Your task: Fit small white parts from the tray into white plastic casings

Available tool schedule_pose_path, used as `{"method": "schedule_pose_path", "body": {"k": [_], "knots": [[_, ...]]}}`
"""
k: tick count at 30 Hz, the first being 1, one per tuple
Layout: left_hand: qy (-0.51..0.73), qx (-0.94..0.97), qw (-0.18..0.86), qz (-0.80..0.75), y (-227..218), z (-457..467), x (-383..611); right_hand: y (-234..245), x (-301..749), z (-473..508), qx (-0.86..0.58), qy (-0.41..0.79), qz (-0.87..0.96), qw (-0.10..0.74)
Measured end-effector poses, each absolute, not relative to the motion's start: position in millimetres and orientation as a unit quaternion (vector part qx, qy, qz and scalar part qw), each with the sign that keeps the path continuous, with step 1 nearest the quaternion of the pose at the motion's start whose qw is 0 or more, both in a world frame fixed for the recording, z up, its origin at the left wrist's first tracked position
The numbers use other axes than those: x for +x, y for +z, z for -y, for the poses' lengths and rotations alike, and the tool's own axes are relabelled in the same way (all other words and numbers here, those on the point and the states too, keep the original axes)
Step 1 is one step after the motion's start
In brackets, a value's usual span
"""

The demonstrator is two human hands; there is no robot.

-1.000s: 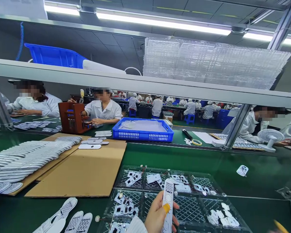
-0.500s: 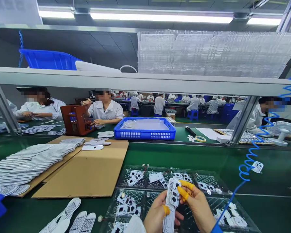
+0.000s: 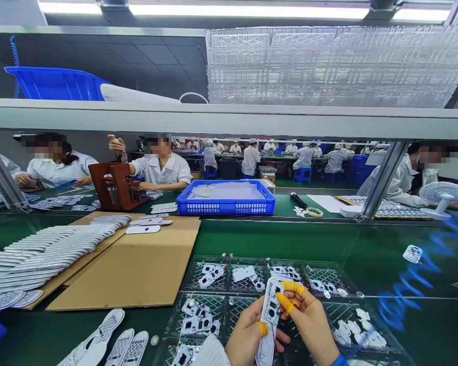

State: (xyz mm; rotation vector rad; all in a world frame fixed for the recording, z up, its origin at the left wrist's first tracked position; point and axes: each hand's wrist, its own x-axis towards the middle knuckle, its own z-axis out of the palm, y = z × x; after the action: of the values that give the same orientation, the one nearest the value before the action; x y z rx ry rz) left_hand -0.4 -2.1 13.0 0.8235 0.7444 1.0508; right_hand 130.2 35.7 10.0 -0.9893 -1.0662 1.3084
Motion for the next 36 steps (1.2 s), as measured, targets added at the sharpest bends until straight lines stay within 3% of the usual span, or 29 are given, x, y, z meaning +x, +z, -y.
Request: {"method": "schedule_pose_path", "body": {"k": [11, 17, 27, 31, 36], "knots": [[0.475, 0.401, 0.699, -0.353, 13, 6, -1, -1, 130, -37, -0.424, 0.541, 0.476, 0.548], [0.465, 0.397, 0.711, -0.347, 16, 5, -2, 8, 131, -32, -0.393, 0.644, 0.452, 0.475], [0.438, 0.395, 0.726, -0.353, 20, 6, -4, 4, 137, -37, -0.362, 0.668, 0.44, 0.479], [0.538, 0.344, 0.689, -0.343, 28, 9, -4, 7, 125, -29, -0.368, 0.634, 0.502, 0.459], [0.605, 0.286, 0.635, -0.385, 38, 13, -7, 7, 115, -18, -0.337, 0.635, 0.618, 0.32]]}}
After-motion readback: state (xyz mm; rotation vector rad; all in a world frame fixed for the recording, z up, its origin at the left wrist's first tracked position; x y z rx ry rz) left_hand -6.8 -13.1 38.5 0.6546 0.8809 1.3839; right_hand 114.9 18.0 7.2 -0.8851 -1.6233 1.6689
